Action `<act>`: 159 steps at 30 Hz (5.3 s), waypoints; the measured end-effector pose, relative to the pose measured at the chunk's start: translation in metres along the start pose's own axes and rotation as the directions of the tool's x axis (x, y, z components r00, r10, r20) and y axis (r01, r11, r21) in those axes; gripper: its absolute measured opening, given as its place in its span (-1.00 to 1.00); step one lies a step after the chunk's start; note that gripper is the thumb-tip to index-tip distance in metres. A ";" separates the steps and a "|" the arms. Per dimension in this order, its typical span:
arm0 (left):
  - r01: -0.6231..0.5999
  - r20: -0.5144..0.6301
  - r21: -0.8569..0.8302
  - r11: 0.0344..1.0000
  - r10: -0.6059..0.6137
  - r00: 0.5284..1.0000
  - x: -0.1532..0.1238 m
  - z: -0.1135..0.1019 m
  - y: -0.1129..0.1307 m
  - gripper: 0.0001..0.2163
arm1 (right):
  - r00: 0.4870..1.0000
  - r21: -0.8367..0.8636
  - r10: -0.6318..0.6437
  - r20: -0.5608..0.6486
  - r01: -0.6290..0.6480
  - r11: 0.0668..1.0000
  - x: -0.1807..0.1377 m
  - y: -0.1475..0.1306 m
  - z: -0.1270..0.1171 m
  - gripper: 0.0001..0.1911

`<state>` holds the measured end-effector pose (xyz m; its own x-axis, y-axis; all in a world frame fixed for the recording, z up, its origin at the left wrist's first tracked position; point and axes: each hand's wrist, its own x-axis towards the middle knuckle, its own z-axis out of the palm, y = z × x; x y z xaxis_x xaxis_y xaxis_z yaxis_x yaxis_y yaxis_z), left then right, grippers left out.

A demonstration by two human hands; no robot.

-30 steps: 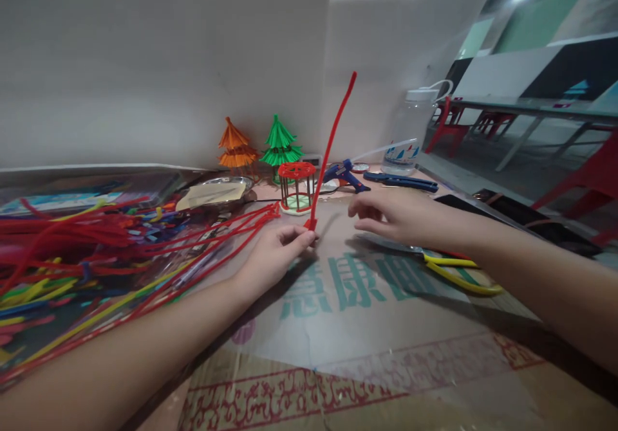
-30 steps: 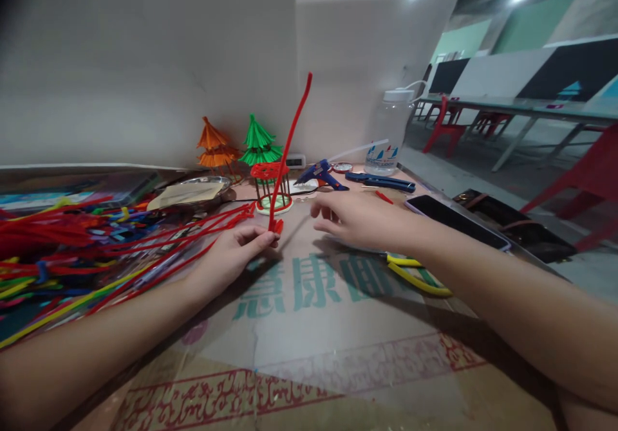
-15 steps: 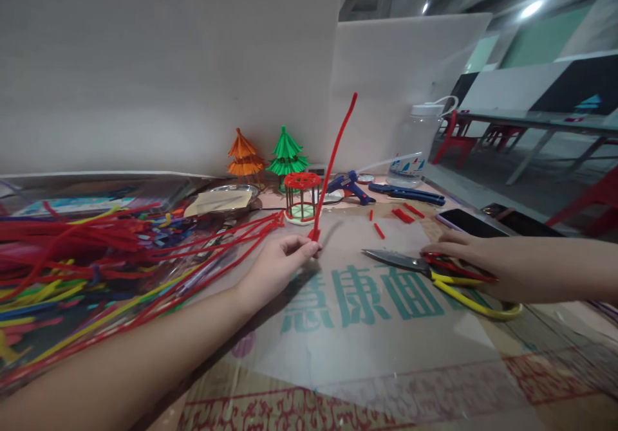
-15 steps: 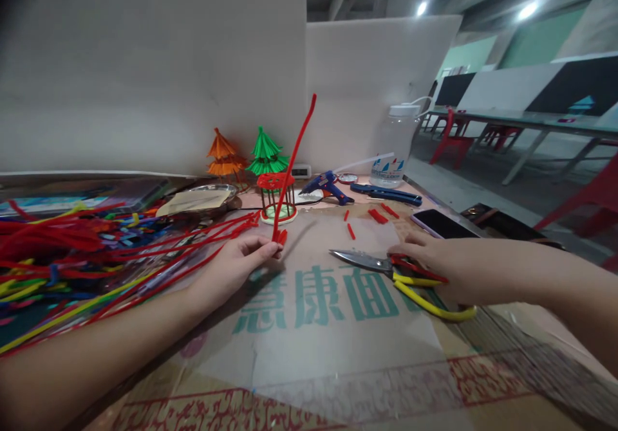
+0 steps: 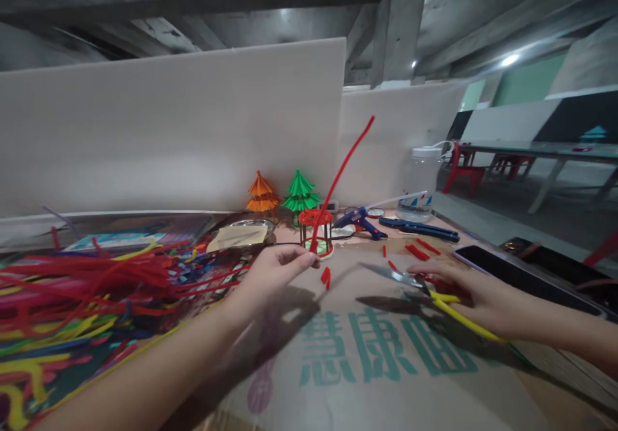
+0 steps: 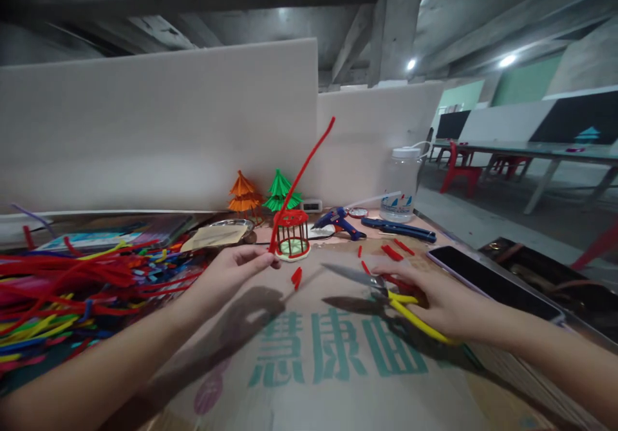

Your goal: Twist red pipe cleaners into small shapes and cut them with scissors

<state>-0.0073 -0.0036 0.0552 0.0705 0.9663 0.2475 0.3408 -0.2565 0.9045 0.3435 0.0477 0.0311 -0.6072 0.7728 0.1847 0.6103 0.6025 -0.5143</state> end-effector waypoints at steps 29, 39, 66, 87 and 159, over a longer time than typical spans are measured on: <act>-0.146 0.219 -0.026 0.989 0.148 0.964 -0.017 -0.014 0.030 -0.83 | 0.971 0.599 -0.156 0.180 0.017 0.801 0.036 -0.110 0.055 -0.45; -0.097 0.275 -0.165 0.981 0.141 0.951 -0.018 -0.008 0.031 -0.84 | 0.965 0.661 -0.202 0.170 0.040 0.750 0.038 -0.107 0.063 -0.44; -0.108 0.289 -0.261 0.959 0.185 0.939 -0.018 -0.008 0.022 -0.89 | 0.984 0.656 -0.150 0.095 0.051 0.753 0.037 -0.106 0.072 -0.57; -0.098 0.348 0.286 0.953 -0.009 0.937 0.001 -0.049 0.023 -0.74 | 0.995 0.383 0.094 0.043 -0.103 0.918 0.051 -0.094 0.062 -0.62; -0.324 0.234 0.707 0.628 0.224 0.946 0.010 -0.003 -0.068 -0.70 | 0.942 -0.514 0.221 -0.253 -0.324 0.794 0.104 0.004 -0.012 -0.67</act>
<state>-0.0331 0.0232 -0.0032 0.3629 0.8613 0.3557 0.8542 -0.4600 0.2424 0.2889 0.1326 0.0584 -0.3088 0.9114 0.2719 0.9429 0.3308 -0.0379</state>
